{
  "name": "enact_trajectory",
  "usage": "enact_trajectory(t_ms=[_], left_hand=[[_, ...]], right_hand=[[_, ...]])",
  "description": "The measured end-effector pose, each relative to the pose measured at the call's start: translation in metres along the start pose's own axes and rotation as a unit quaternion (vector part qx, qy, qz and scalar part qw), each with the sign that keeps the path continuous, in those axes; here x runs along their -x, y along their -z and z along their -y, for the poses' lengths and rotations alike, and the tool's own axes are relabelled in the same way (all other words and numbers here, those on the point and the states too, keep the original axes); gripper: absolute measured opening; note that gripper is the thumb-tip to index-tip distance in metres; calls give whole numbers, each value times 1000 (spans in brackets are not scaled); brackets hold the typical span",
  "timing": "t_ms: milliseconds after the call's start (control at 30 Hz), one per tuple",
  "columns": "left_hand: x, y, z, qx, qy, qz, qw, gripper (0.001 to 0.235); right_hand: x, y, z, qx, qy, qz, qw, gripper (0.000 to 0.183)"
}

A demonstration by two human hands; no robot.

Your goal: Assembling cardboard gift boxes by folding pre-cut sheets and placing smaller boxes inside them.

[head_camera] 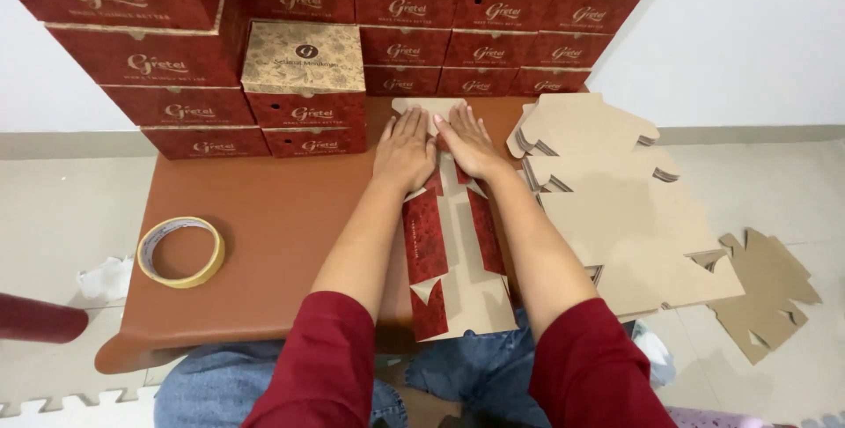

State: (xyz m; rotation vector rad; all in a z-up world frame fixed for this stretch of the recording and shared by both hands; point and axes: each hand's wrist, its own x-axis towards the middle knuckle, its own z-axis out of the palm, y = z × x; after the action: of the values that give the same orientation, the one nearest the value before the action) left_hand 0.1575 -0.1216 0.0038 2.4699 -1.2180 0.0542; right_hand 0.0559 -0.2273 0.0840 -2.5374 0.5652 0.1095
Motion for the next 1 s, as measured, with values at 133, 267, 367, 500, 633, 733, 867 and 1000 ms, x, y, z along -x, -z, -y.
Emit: enact_trajectory(t_ms=[133,267,367,500,633,733,867,1000], left_hand=[[-1,-6,10,79,-8,-75,994,52],[-11,-20,22,128,-8,-111,985,33],[-4,-9,14,182,7,-151,972,29],[1,-5,7,157,12,-185,970,29],[-2,-23,11,43,-32,-229,972,28],[19,-20,12,-44,-45,-266,962,25],[64,4,7,-108,-50,-135,984,32],[126,43,1,-121,-59,-50,990,41]], right_hand=[[52,0,-4,-25,24,17,999,92],[177,10,32,-57,-22,70,996,77],[261,-24,17,-89,-20,-22,996,72],[315,-92,-30,73,140,-236,959,84],[318,-148,-55,105,190,-264,940,96],[318,-162,-56,95,186,-297,932,89],[316,-154,-70,110,177,-360,909,62],[333,-114,-63,60,104,-411,904,32]])
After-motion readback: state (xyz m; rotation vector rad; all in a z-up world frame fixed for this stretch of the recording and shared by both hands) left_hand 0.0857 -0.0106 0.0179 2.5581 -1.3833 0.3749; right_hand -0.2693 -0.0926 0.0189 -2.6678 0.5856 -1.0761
